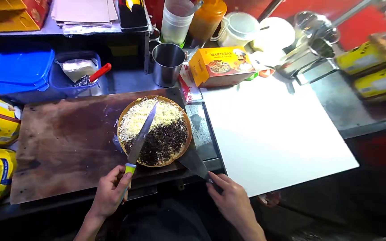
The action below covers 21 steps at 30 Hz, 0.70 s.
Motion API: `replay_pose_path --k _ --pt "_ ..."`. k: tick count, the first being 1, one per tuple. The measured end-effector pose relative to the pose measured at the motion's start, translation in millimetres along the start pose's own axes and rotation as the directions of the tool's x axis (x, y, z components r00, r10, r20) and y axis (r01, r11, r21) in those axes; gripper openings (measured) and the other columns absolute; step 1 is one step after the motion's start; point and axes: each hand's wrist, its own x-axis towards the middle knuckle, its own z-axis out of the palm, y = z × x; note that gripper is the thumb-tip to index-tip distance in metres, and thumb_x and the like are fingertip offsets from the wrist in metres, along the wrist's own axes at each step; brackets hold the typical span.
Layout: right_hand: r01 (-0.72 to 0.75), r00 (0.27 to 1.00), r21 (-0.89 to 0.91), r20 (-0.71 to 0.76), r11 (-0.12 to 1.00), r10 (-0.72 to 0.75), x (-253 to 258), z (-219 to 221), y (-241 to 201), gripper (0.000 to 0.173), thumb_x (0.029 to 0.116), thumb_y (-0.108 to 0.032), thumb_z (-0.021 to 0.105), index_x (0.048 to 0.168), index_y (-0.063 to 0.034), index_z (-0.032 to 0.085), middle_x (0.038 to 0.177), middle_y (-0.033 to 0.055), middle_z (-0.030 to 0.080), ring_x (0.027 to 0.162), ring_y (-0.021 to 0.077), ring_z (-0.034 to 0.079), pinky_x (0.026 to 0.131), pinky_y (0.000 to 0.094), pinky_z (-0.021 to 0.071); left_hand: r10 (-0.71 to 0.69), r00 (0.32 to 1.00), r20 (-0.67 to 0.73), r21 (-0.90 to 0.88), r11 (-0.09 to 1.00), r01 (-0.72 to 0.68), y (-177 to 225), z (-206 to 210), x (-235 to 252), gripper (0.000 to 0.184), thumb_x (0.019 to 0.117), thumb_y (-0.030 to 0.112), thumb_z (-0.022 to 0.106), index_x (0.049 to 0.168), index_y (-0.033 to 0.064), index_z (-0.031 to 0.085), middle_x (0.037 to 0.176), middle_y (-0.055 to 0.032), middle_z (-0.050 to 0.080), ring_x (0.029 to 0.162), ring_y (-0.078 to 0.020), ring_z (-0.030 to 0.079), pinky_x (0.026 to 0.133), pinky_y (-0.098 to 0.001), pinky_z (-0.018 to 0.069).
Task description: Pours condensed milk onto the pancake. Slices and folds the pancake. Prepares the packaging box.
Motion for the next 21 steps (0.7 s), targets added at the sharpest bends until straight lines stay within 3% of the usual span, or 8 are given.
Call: replay_pose_path --k 3,5,8,10,11,14,17,21 --pt "-0.155 0.978 0.054 0.15 0.987 0.145 43 13 -38 0.032 0.0982 -0.016 0.061 0.126 -0.0049 0.073 0.107 0.0199 0.073 0.097 0.0399 0.071 0.081 0.0604 0.0548 0.009 0.997 0.074 0.093 0.996 -0.016 15 1 14 0.032 0.0989 0.039 0.056 0.103 0.0086 0.065 0.067 0.0084 0.063 0.045 -0.0015 0.056 0.04 -0.0194 0.0497" --pt "-0.297 0.92 0.125 0.302 0.947 0.249 71 14 -52 0.035 0.1027 -0.021 0.055 0.132 -0.007 0.069 0.117 0.0179 0.072 0.109 0.0352 0.068 0.093 0.058 0.0516 0.026 0.992 0.125 0.135 0.99 -0.043 24 3 22 0.032 0.0993 0.039 0.057 0.104 0.0078 0.066 0.07 0.0068 0.065 0.046 -0.0024 0.057 0.042 -0.0206 0.0509" --pt "-0.332 0.923 0.315 0.304 0.889 0.237 84 25 -46 0.034 0.1023 -0.022 0.052 0.127 -0.0075 0.069 0.107 0.0123 0.073 0.093 0.0244 0.069 0.085 0.0487 0.054 0.07 0.978 0.194 0.221 0.969 -0.113 36 8 30 0.034 0.0994 0.039 0.058 0.107 0.0063 0.066 0.074 0.0044 0.067 0.05 -0.0023 0.059 0.046 -0.0213 0.0529" --pt "-0.173 0.979 0.358 0.164 0.918 0.121 72 36 -44 0.035 0.0984 -0.015 0.054 0.127 -0.0006 0.069 0.114 0.0177 0.072 0.103 0.0303 0.07 0.091 0.0532 0.053 0.12 0.968 0.219 0.272 0.946 -0.178 40 11 33 0.035 0.0986 0.038 0.06 0.107 0.0042 0.067 0.074 0.0014 0.068 0.052 -0.0027 0.061 0.049 -0.0217 0.0541" --pt "-0.05 0.998 0.358 0.047 0.933 0.035 65 44 -43 0.035 0.0952 -0.011 0.056 0.124 0.0026 0.07 0.112 0.0197 0.072 0.102 0.0331 0.07 0.09 0.054 0.0545 0.145 0.963 0.228 0.294 0.932 -0.21 40 11 34 0.035 0.0982 0.037 0.061 0.107 0.0034 0.067 0.074 0.0002 0.068 0.053 -0.0029 0.061 0.05 -0.0216 0.0546" --pt "0.238 0.955 0.257 -0.236 0.937 -0.178 47 70 -43 0.035 0.0882 -0.007 0.06 0.118 0.0056 0.072 0.105 0.02 0.071 0.088 0.0319 0.073 0.072 0.047 0.0602 0.243 0.943 0.229 0.374 0.872 -0.316 37 7 32 0.036 0.0981 0.037 0.062 0.104 0.0019 0.068 0.073 -0.0032 0.067 0.054 -0.0044 0.062 0.052 -0.0217 0.0545" --pt "0.377 0.888 0.153 -0.339 0.914 -0.309 40 86 -46 0.035 0.0902 -0.011 0.058 0.116 0.0056 0.073 0.103 0.0189 0.071 0.086 0.0276 0.072 0.07 0.0377 0.0606 0.356 0.917 0.182 0.498 0.77 -0.398 29 -3 20 0.035 0.0975 0.036 0.061 0.101 0.0018 0.069 0.073 -0.0059 0.068 0.057 -0.0057 0.062 0.055 -0.0217 0.0542" --pt "0.48 0.815 0.053 -0.397 0.876 -0.422 42 91 -41 0.032 0.0936 -0.014 0.056 0.114 0.0012 0.076 0.099 0.0155 0.071 0.081 0.0225 0.069 0.066 0.0286 0.0574 0.402 0.913 0.064 0.605 0.712 -0.356 8 -21 -15 0.037 0.0961 0.039 0.06 0.097 0.0024 0.068 0.068 -0.0049 0.065 0.055 -0.0048 0.06 0.052 -0.0198 0.052"
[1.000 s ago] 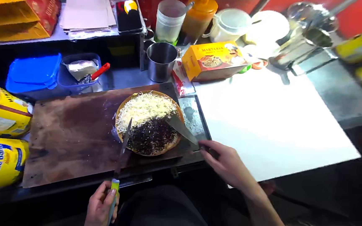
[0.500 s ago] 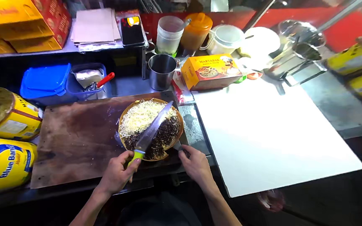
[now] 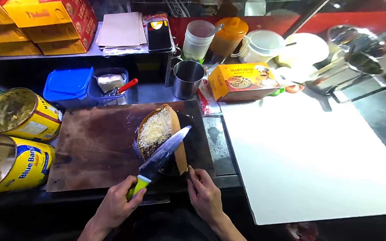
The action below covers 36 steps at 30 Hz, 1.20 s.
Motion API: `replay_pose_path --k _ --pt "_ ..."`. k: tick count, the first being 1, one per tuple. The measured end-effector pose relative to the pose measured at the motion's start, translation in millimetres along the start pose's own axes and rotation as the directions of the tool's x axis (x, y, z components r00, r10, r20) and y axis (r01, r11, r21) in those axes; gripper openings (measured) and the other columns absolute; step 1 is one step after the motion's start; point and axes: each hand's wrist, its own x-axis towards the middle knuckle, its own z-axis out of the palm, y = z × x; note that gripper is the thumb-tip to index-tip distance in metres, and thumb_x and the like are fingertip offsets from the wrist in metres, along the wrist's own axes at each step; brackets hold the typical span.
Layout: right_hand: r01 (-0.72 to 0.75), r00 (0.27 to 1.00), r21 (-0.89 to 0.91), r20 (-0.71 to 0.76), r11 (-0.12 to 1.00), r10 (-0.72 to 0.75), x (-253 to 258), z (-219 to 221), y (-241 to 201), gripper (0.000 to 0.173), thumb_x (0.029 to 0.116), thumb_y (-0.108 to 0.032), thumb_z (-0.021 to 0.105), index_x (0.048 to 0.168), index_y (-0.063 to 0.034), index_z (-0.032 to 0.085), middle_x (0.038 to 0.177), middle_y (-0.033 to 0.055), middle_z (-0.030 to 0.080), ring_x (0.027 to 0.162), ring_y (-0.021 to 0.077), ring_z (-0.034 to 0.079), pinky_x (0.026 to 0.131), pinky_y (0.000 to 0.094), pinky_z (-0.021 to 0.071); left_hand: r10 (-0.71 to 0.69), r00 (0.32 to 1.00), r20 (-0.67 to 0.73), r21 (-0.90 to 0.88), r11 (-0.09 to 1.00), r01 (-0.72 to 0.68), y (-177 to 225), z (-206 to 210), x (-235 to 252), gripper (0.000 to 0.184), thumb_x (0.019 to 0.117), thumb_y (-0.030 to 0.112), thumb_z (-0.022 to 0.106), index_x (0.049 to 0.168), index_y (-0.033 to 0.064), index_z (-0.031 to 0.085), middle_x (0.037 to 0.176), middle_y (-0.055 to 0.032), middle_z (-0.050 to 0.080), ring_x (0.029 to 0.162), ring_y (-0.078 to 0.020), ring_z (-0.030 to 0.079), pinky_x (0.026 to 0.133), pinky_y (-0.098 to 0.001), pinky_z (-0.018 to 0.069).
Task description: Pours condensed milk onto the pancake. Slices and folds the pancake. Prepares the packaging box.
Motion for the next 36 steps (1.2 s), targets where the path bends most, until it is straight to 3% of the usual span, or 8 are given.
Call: replay_pose_path --k 10,13,16,20,27,29,31,36 --pt "0.21 0.976 -0.053 0.061 0.976 -0.207 13 -20 15 0.03 0.0948 -0.016 0.06 0.12 -0.0119 0.076 0.099 0.0114 0.072 0.081 0.0236 0.067 0.065 0.0323 0.0548 -0.454 0.888 -0.07 -0.161 0.884 0.439 -22 27 -100 0.037 0.093 0.032 0.062 0.099 -0.005 0.066 0.068 -0.0073 0.065 0.05 -0.0072 0.061 0.048 -0.0253 0.0543" --pt "-0.149 0.97 0.348 0.233 0.925 0.068 49 -57 44 0.032 0.0956 -0.013 0.057 0.121 0.0012 0.071 0.106 0.0094 0.073 0.09 0.0103 0.07 0.079 0.0239 0.0581 -0.51 0.858 -0.059 -0.341 0.818 0.463 -11 31 -102 0.033 0.095 0.028 0.062 0.1 -0.0046 0.063 0.068 -0.0016 0.065 0.049 -0.0025 0.059 0.046 -0.0211 0.0529" --pt "-0.7 0.699 0.487 0.616 0.523 0.362 108 -66 56 0.04 0.0999 -0.012 0.032 0.127 -0.0002 0.058 0.093 -0.0014 0.071 0.066 0.0047 0.065 0.058 0.0224 0.0557 -0.526 0.843 -0.109 -0.46 0.779 0.427 4 32 -71 0.042 0.0954 0.046 0.062 0.101 0.0043 0.062 0.067 0.0058 0.064 0.046 -0.0006 0.057 0.041 -0.02 0.0514" --pt "-0.863 0.494 0.418 0.817 0.284 0.299 152 -34 48 0.044 0.1105 -0.018 0.025 0.121 -0.0019 0.064 0.078 0.0001 0.064 0.053 0.0075 0.055 0.047 0.0231 0.0492 -0.511 0.855 -0.091 -0.375 0.813 0.446 13 18 -3 0.038 0.0965 0.042 0.057 0.105 0.0054 0.063 0.068 0.0059 0.063 0.045 -0.0021 0.057 0.04 -0.0211 0.051" --pt "-0.805 0.384 0.307 0.922 0.508 0.05 179 -15 43 0.041 0.1112 -0.02 0.03 0.119 -0.003 0.066 0.075 -0.0022 0.061 0.052 0.0044 0.053 0.048 0.0201 0.0453 -0.594 0.804 -0.026 -0.145 0.798 0.585 18 14 6 0.036 0.0974 0.042 0.054 0.104 0.0076 0.063 0.066 0.0038 0.062 0.042 -0.0041 0.055 0.04 -0.0222 0.0498" --pt "-0.656 0.434 0.303 0.901 0.692 0.016 183 -17 59 0.038 0.11 -0.021 0.035 0.123 -0.0044 0.067 0.082 -0.0006 0.063 0.059 0.0046 0.056 0.055 0.0225 0.0487 -0.628 0.777 -0.04 -0.141 0.773 0.618 26 23 -6 0.038 0.0975 0.043 0.053 0.103 0.007 0.062 0.066 0.0036 0.062 0.042 -0.0046 0.055 0.039 -0.0228 0.05" --pt "-0.434 0.568 0.232 0.82 0.871 0.065 182 -32 78 0.038 0.1071 -0.025 0.043 0.124 -0.0046 0.071 0.097 0.0106 0.073 0.083 0.0187 0.068 0.078 0.042 0.0537 -0.658 0.752 -0.044 -0.154 0.748 0.645 35 32 -10 0.037 0.099 0.038 0.053 0.106 0.0021 0.061 0.068 -0.0003 0.062 0.043 -0.0073 0.056 0.041 -0.0259 0.051" --pt "-0.344 0.687 0.077 0.7 0.936 0.195 168 -48 95 0.037 0.1033 -0.027 0.049 0.119 -0.0036 0.074 0.104 0.0174 0.073 0.096 0.0316 0.07 0.083 0.0534 0.053 -0.703 0.706 -0.085 -0.291 0.695 0.657 46 55 -10 0.031 0.1001 0.032 0.052 0.107 0.0019 0.059 0.068 0.002 0.062 0.043 -0.0049 0.055 0.04 -0.0224 0.0508"
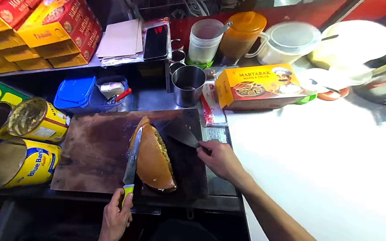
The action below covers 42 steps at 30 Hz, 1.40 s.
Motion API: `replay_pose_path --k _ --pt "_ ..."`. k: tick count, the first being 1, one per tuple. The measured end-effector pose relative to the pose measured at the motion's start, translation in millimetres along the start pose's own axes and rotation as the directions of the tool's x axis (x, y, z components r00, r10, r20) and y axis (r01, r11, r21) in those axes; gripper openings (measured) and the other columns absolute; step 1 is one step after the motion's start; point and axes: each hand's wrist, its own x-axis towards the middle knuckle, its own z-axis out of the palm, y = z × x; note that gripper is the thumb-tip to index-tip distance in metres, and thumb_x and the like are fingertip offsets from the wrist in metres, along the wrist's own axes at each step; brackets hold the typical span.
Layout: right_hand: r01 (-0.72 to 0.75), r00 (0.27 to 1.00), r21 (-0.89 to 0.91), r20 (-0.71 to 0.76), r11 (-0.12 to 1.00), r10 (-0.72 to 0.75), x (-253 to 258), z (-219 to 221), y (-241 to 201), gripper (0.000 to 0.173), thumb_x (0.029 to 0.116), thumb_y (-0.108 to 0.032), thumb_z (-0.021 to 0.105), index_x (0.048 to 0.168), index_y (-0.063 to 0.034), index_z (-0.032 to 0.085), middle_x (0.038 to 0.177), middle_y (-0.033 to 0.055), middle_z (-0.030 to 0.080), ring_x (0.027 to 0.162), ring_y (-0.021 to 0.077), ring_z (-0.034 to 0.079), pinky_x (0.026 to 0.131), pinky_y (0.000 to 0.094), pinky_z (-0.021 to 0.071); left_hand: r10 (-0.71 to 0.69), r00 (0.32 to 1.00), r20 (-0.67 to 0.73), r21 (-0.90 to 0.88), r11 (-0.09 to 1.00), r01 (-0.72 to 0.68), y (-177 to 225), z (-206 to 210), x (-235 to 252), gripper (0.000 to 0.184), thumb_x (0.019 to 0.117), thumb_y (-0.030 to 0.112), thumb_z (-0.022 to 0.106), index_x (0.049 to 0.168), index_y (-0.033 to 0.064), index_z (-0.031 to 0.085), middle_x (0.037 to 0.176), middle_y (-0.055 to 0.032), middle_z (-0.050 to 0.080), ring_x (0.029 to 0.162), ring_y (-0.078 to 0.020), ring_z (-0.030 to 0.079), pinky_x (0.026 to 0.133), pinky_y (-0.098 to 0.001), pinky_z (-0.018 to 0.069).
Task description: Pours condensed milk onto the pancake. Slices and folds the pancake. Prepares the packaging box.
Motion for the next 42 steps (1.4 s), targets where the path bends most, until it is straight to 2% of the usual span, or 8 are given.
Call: replay_pose_path --k 8,12,16,21,25,31,33,42 --pt "0.041 0.994 -0.132 0.108 0.99 -0.027 31 16 -33 0.036 0.1042 -0.027 0.047 0.111 -0.0015 0.071 0.107 0.0195 0.07 0.105 0.0358 0.068 0.083 0.0551 0.0519 -0.041 0.999 -0.013 -0.062 0.997 0.04 4 4 2 0.029 0.1007 0.031 0.05 0.106 0.0035 0.058 0.07 0.0038 0.062 0.043 -0.0038 0.055 0.04 -0.0209 0.0501" --pt "0.011 0.997 -0.117 0.072 0.993 -0.003 42 21 -45 0.037 0.1059 -0.025 0.045 0.114 0.0013 0.069 0.113 0.021 0.068 0.108 0.037 0.067 0.088 0.0537 0.0519 -0.052 0.999 -0.01 -0.038 0.998 0.052 5 3 2 0.029 0.1006 0.032 0.051 0.105 0.004 0.058 0.069 0.0041 0.061 0.043 -0.0033 0.054 0.04 -0.0201 0.0493" --pt "-0.04 0.991 -0.015 -0.128 0.999 0.038 61 15 -38 0.032 0.1047 -0.024 0.052 0.113 0.0004 0.072 0.106 0.0206 0.07 0.101 0.0373 0.069 0.085 0.0555 0.0533 -0.069 0.998 -0.012 -0.011 0.998 0.068 7 4 0 0.027 0.1009 0.028 0.052 0.106 0.0028 0.059 0.069 0.0025 0.061 0.043 -0.0042 0.054 0.04 -0.021 0.0492" --pt "0.058 0.997 -0.143 -0.043 0.988 -0.065 30 12 -13 0.036 0.1005 -0.027 0.052 0.111 -0.0009 0.074 0.102 0.021 0.072 0.096 0.0394 0.07 0.078 0.0587 0.0535 -0.087 0.996 -0.006 -0.036 0.996 0.086 7 4 3 0.028 0.1001 0.031 0.053 0.105 0.0041 0.059 0.069 0.0033 0.061 0.043 -0.0036 0.054 0.04 -0.0205 0.0493" --pt "0.158 0.974 -0.151 -0.136 0.976 -0.179 31 36 -23 0.034 0.099 -0.024 0.053 0.106 0.0014 0.075 0.096 0.0202 0.072 0.088 0.0377 0.072 0.071 0.0545 0.0548 -0.093 0.996 0.009 -0.024 0.995 0.093 9 4 3 0.033 0.0999 0.033 0.052 0.108 0.0017 0.059 0.07 0.0018 0.061 0.044 -0.0044 0.054 0.041 -0.0218 0.0499" --pt "-0.072 0.991 -0.096 -0.122 0.993 0.06 62 24 -42 0.033 0.1042 -0.023 0.051 0.112 0.0007 0.072 0.109 0.0224 0.07 0.103 0.0398 0.069 0.085 0.0571 0.0529 -0.083 0.997 0.013 -0.016 0.996 0.083 10 2 3 0.03 0.1007 0.031 0.052 0.107 0.0025 0.059 0.07 0.0017 0.061 0.044 -0.0048 0.055 0.041 -0.0215 0.0499" --pt "-0.098 0.99 -0.059 -0.106 0.993 0.092 62 8 -29 0.032 0.1035 -0.026 0.054 0.111 -0.0029 0.074 0.105 0.0198 0.071 0.101 0.0376 0.068 0.085 0.0578 0.0517 -0.08 0.997 0.009 -0.023 0.996 0.081 9 2 2 0.03 0.1006 0.032 0.052 0.106 0.0026 0.059 0.07 0.002 0.061 0.044 -0.0046 0.054 0.041 -0.0215 0.0498" --pt "0.063 0.993 -0.149 -0.09 0.987 -0.076 41 30 -34 0.034 0.1 -0.025 0.052 0.105 -0.0003 0.074 0.098 0.0189 0.072 0.093 0.0355 0.071 0.077 0.0531 0.0535 -0.087 0.996 0.014 -0.042 0.995 0.087 6 4 4 0.031 0.0999 0.033 0.053 0.107 0.0039 0.059 0.069 0.0026 0.061 0.043 -0.0038 0.054 0.04 -0.0206 0.0493"
